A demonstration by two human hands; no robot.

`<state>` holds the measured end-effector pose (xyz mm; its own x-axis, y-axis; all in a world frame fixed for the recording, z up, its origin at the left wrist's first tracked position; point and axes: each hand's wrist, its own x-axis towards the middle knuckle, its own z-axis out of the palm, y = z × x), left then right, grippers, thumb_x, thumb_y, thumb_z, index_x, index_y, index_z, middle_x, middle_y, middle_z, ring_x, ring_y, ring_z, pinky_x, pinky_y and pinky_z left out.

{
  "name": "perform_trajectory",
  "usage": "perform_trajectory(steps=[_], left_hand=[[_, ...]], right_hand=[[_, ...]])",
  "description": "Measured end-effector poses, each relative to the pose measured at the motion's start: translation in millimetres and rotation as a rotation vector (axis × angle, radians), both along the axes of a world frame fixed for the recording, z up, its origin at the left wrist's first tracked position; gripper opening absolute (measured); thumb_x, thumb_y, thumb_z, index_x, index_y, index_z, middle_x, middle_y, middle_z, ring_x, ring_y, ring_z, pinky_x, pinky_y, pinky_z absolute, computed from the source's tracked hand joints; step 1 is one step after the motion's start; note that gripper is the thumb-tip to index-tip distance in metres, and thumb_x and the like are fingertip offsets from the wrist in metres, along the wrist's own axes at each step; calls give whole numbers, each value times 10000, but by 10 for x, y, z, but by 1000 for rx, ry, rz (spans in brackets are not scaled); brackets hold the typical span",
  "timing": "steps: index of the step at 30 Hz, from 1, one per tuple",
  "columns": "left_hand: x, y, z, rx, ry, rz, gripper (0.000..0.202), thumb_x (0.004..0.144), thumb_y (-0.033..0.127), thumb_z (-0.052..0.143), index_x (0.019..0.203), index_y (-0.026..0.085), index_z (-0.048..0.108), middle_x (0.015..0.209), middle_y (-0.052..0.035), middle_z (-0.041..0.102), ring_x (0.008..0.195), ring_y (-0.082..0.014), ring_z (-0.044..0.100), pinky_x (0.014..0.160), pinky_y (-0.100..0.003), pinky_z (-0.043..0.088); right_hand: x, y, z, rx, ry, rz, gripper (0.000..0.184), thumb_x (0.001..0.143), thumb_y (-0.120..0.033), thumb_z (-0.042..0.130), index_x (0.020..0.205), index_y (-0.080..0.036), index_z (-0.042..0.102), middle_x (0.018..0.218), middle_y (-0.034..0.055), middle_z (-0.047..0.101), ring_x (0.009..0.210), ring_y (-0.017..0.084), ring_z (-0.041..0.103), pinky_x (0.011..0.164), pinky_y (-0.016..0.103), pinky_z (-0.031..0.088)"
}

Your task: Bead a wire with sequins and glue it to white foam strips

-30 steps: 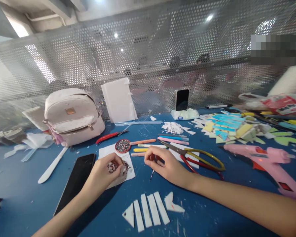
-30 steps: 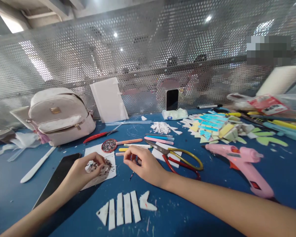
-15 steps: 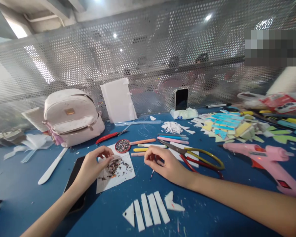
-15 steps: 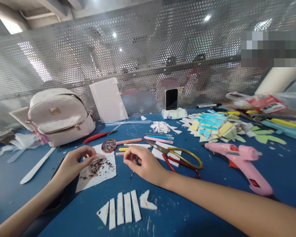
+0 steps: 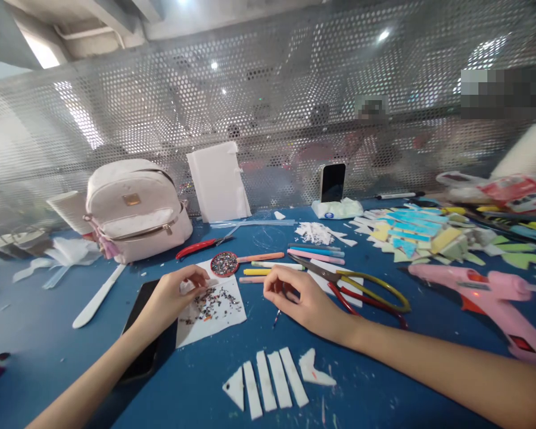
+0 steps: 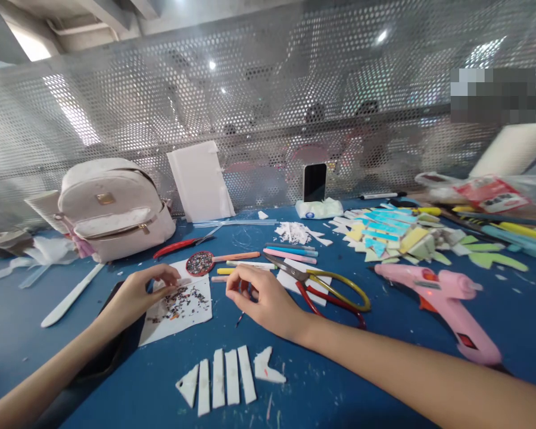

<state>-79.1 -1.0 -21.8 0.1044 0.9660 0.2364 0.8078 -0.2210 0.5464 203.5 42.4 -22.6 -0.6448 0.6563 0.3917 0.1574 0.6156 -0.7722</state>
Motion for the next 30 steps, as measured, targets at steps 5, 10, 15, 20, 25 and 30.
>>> perform_trajectory(steps=[5,10,15,20,25,30], left_hand=[[29,-10,59,-77,6,-72,118,839,217,559,944,226,612,790,4,749,773,-189,705,748,-290,491],[-15,9,88,-70,86,-130,139,837,205,548,948,218,631,770,-11,751,733,-196,703,708,-289,488],[-112,15,86,19,164,-104,133,836,197,553,942,232,624,775,2,741,745,-200,692,724,-292,471],[-18,-20,74,57,99,-50,158,821,210,571,969,250,605,774,29,743,736,-189,693,739,-283,478],[52,-27,63,24,113,-50,178,798,201,577,964,252,612,769,28,756,729,-198,695,728,-293,473],[47,-21,67,62,153,-41,164,799,205,579,950,250,623,763,19,758,737,-207,691,737,-310,468]], right_hand=[[1,1,-9,-1,-8,3,97,888,-182,523,796,-188,554,771,-3,548,618,116,464,560,242,381],[6,6,-18,16,-13,3,93,886,-172,523,802,-188,558,777,1,555,633,121,481,580,248,401],[3,1,-12,32,-7,5,90,878,-159,527,799,-188,558,780,-1,560,630,118,480,580,246,396],[4,0,-15,34,-10,6,88,882,-169,525,804,-190,559,780,2,560,628,120,483,576,248,398],[6,3,-20,39,-18,8,89,884,-167,526,805,-190,561,775,-2,559,630,120,486,578,247,399],[6,-1,-12,52,-21,14,92,885,-163,521,808,-191,562,779,0,560,639,122,492,587,249,407]])
